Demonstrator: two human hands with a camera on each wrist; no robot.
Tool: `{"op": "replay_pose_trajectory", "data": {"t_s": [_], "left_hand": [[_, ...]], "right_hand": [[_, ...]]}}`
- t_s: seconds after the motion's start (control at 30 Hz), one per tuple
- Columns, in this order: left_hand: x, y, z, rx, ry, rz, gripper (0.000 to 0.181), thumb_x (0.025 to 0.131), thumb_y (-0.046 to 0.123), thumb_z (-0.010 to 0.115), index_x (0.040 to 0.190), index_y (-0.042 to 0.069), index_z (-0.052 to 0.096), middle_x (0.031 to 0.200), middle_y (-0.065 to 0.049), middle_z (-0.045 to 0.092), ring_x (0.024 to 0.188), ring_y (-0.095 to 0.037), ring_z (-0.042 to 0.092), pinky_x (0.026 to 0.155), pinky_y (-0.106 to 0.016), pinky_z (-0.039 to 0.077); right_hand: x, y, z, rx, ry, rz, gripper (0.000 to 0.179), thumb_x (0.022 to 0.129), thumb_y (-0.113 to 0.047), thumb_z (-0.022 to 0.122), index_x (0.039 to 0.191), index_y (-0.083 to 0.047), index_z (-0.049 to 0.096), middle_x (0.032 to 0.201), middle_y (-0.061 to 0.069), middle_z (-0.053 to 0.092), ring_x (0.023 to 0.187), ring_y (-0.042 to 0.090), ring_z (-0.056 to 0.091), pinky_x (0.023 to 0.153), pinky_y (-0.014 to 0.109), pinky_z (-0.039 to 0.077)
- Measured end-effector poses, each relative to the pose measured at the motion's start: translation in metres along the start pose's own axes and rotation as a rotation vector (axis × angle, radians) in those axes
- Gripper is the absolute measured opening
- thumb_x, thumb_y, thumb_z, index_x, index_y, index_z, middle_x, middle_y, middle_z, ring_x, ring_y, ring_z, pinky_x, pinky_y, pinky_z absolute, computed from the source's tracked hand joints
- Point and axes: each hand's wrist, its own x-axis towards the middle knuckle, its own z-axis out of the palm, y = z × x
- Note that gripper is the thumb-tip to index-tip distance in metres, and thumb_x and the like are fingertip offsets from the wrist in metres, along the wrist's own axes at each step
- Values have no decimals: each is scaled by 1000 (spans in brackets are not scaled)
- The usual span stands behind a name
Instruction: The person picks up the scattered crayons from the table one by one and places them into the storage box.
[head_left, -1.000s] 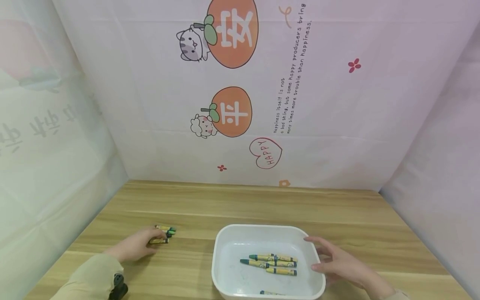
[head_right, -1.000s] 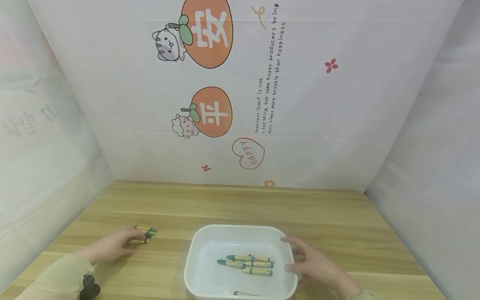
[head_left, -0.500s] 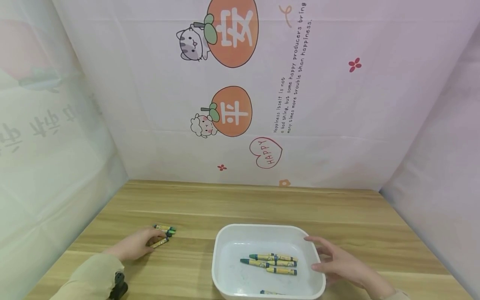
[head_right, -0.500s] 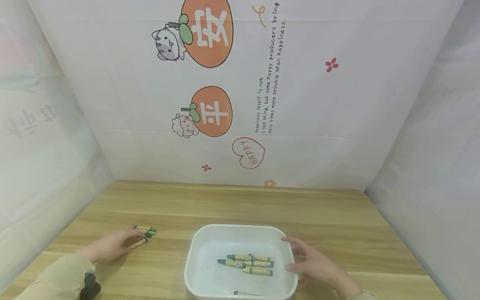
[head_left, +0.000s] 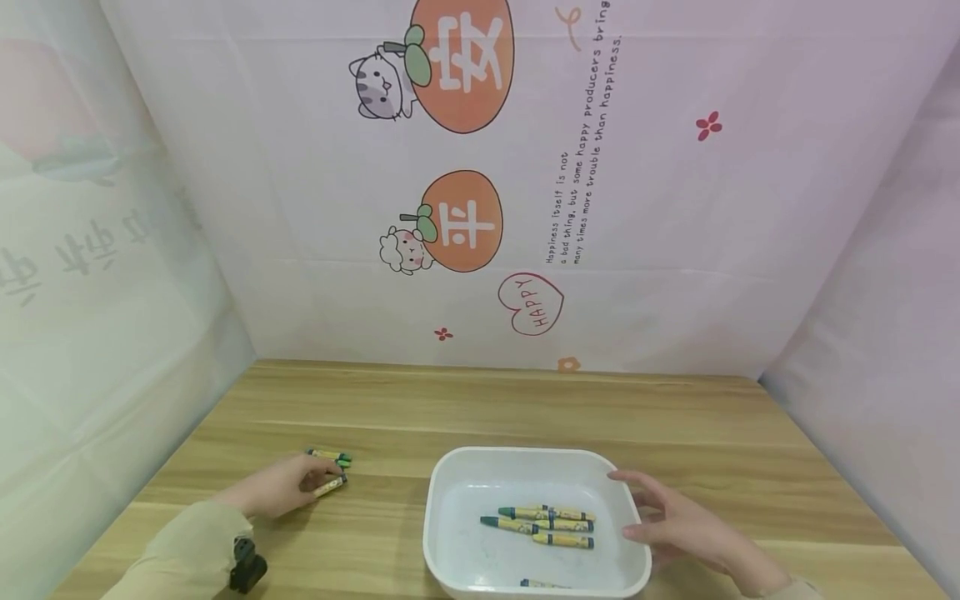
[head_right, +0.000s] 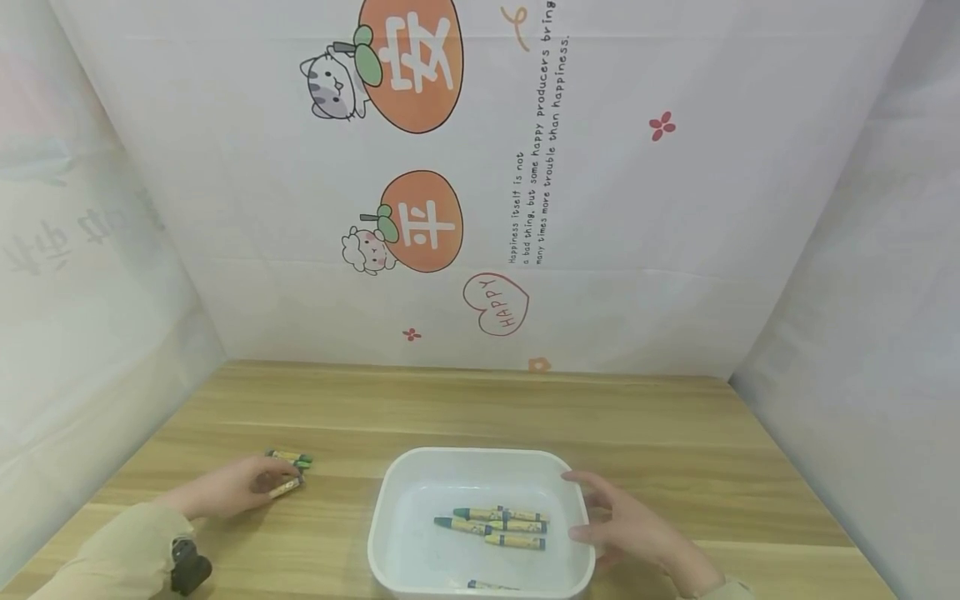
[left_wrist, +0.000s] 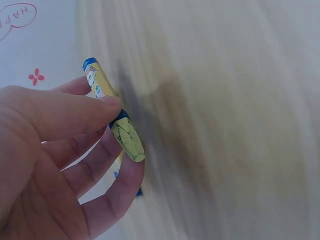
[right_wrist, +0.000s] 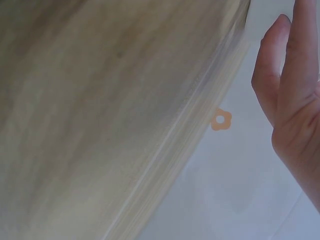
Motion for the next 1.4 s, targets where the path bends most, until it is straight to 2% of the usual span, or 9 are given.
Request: {"op": "replay_pose_trajectory", "data": {"t_s": [0.13, 0.43, 0.57, 0.7, 0.87, 1.0, 1.13, 1.3, 1.4], "left_hand": [[3, 11, -1, -12, -1, 4, 36, 82, -3, 61, 115, 10, 61, 95, -1, 61, 85, -14, 57, 71, -34, 50], [16, 39, -1, -36, -5, 99, 39, 84, 0, 57, 121, 11, 58, 97, 1, 61, 86, -11, 58, 72, -26, 50], [25, 60, -2, -28, 19, 156, 36, 85, 3, 59, 121, 9, 59, 95, 1, 63, 85, -10, 60, 72, -25, 51], [37, 85, -2, -14, 23, 203, 35, 86, 6, 60, 121, 12, 60, 94, 4, 63, 85, -7, 60, 71, -22, 51], [53, 119, -1, -27, -7, 211, 35, 88, 11, 60, 123, 17, 59, 100, 6, 63, 90, -7, 59, 73, -19, 50], [69, 147, 2, -18, -52, 227, 36, 89, 11, 59, 124, 20, 58, 106, 7, 63, 93, -5, 57, 77, -22, 50], [89, 172, 10, 29, -132, 300, 39, 88, 5, 57, 122, 23, 59, 106, 8, 63, 93, -1, 56, 82, -22, 50], [113, 198, 25, 91, -229, 345, 38, 86, 5, 60, 118, 25, 60, 99, 9, 63, 90, 1, 58, 77, -16, 47], [121, 208, 35, 116, -278, 344, 35, 84, 6, 63, 114, 23, 63, 94, 9, 62, 84, 0, 58, 73, -14, 47]], "right_hand": [[0, 1, 0, 3, -3, -6, 74, 88, -9, 61, 143, -2, 13, 132, 46, 20, 102, 29, 59, 70, 50, 55], [0, 0, 1, 14, -3, -10, 75, 87, -9, 62, 143, -1, 13, 133, 47, 18, 103, 29, 59, 70, 53, 54], [0, -1, 1, 9, -1, -10, 75, 87, -9, 62, 143, -1, 13, 132, 46, 20, 101, 28, 60, 69, 51, 55], [-1, 0, 1, -26, 12, -10, 73, 88, -10, 61, 143, -1, 15, 131, 44, 25, 99, 28, 60, 69, 47, 56], [-2, -1, 1, -54, 23, 0, 71, 88, -11, 61, 143, -3, 17, 130, 42, 29, 98, 28, 60, 68, 45, 56], [-2, -2, 1, -50, 19, -4, 72, 88, -11, 61, 143, -2, 16, 129, 43, 28, 98, 28, 60, 68, 45, 56], [-2, -3, 0, -44, 13, -11, 72, 88, -10, 61, 143, -2, 16, 129, 44, 27, 98, 28, 60, 69, 45, 56], [0, 0, -2, -39, 7, -14, 72, 87, -10, 61, 143, -2, 16, 129, 45, 26, 96, 27, 61, 68, 46, 56], [0, 2, -2, -39, 11, -6, 72, 88, -10, 61, 143, -3, 16, 129, 44, 26, 96, 27, 61, 69, 46, 56]]}}
